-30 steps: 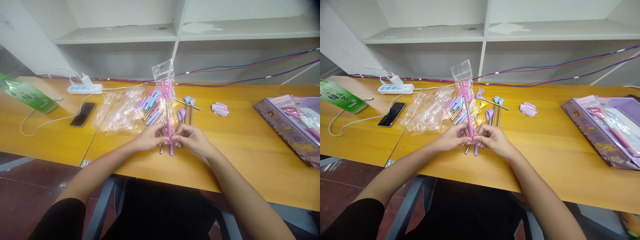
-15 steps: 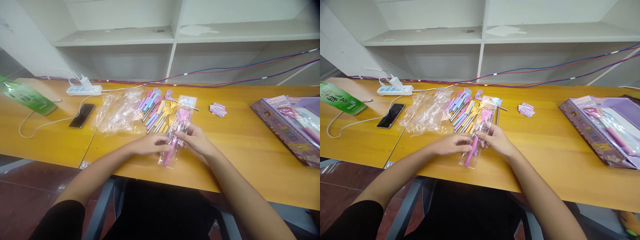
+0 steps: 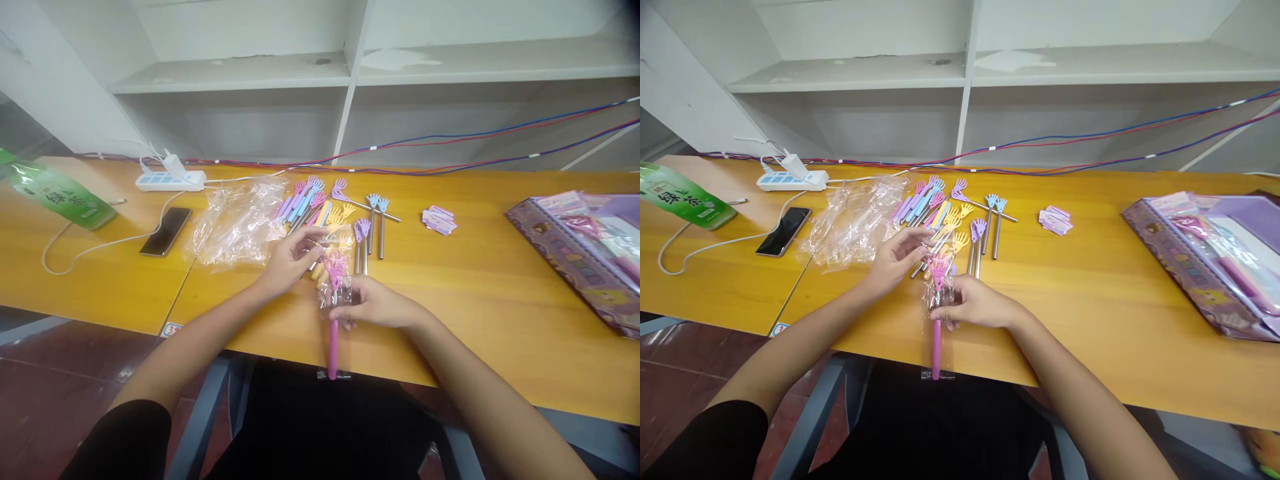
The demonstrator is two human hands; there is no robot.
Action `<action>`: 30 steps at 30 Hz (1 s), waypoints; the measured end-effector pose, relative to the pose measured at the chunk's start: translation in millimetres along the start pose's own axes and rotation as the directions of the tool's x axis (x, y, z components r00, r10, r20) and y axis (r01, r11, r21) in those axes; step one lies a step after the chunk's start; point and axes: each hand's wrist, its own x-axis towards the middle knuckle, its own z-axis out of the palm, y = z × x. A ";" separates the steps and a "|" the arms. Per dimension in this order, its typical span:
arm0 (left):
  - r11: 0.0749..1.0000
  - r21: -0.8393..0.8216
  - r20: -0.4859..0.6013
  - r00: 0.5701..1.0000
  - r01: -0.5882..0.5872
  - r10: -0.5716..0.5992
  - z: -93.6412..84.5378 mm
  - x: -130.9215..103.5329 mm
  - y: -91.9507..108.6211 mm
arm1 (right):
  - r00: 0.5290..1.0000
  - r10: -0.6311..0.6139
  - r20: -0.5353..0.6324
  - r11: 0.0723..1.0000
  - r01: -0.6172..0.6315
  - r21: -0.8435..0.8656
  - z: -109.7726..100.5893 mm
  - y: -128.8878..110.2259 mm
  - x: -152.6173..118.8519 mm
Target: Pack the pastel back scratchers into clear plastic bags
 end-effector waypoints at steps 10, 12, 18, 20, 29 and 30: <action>0.999 0.005 -0.065 0.997 0.038 -0.037 0.8 -0.2 1.7 | 0.998 0.039 0.046 0.998 -0.036 -0.051 2.2 -1.6 -0.6; 0.999 0.000 -0.091 0.995 0.046 -0.046 0.6 0.2 1.6 | 0.997 0.049 0.053 0.996 -0.045 -0.070 1.8 -2.2 -0.7; 1.000 0.008 -0.153 0.988 0.021 -0.020 -0.1 2.2 1.5 | 0.998 0.012 0.067 0.981 0.001 -0.194 -1.6 -2.8 -0.3; 0.998 -0.062 -0.187 0.981 0.030 -0.041 -0.2 2.5 2.3 | 0.997 -0.013 0.077 0.965 0.033 -0.261 -2.4 -2.5 -0.3; 0.994 -0.096 -0.194 0.978 0.056 -0.074 -5.9 3.0 1.1 | 0.998 -0.019 0.066 0.964 0.036 -0.263 -3.0 -0.4 -0.7; 0.993 -0.093 -0.179 0.980 0.068 -0.084 -6.1 2.9 1.0 | 0.999 -0.025 0.047 0.967 0.036 -0.250 -3.5 0.3 -0.4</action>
